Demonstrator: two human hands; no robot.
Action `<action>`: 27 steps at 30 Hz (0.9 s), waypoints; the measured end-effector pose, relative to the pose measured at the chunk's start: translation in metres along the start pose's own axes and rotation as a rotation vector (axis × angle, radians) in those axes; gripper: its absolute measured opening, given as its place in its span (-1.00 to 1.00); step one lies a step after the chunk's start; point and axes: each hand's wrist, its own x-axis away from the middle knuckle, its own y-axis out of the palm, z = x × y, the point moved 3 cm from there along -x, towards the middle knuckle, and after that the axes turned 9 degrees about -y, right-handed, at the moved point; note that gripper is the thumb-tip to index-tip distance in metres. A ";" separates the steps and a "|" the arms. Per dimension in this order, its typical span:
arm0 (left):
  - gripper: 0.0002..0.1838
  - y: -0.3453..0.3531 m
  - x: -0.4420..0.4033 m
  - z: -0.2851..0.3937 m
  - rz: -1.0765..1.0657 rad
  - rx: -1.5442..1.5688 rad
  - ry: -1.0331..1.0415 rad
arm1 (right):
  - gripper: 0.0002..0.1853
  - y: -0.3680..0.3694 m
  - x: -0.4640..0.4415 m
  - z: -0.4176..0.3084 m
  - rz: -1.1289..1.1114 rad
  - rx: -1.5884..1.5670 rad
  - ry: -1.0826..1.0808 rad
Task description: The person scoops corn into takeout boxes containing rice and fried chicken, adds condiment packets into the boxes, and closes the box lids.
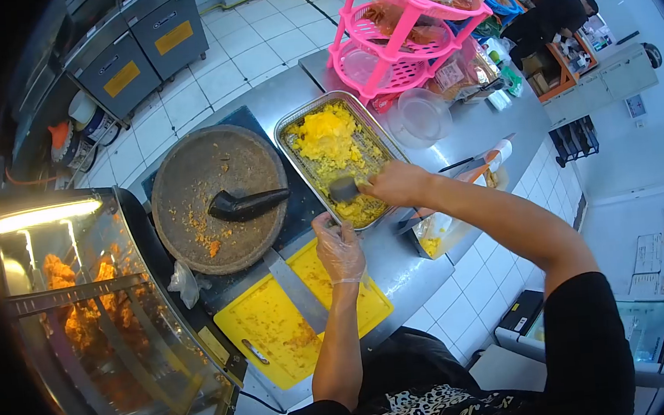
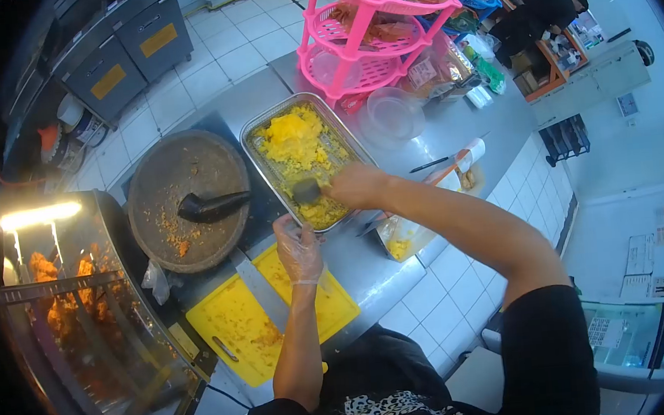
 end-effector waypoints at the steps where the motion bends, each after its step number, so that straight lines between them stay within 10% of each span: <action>1: -0.69 -0.001 0.001 0.003 -0.013 0.038 0.004 | -0.76 -0.009 0.009 -0.010 -0.080 -0.051 0.011; 11: -0.63 0.001 0.016 0.021 -0.009 -0.066 0.117 | -0.77 -0.006 -0.002 0.017 -0.054 -0.952 -0.225; 19: -0.57 0.002 0.026 0.050 0.093 -0.248 0.208 | -0.78 0.022 0.013 0.052 -0.451 -1.865 0.129; 27: -0.58 0.000 0.014 0.021 0.100 -0.177 0.109 | -0.72 -0.014 0.060 0.063 0.043 -2.047 -0.031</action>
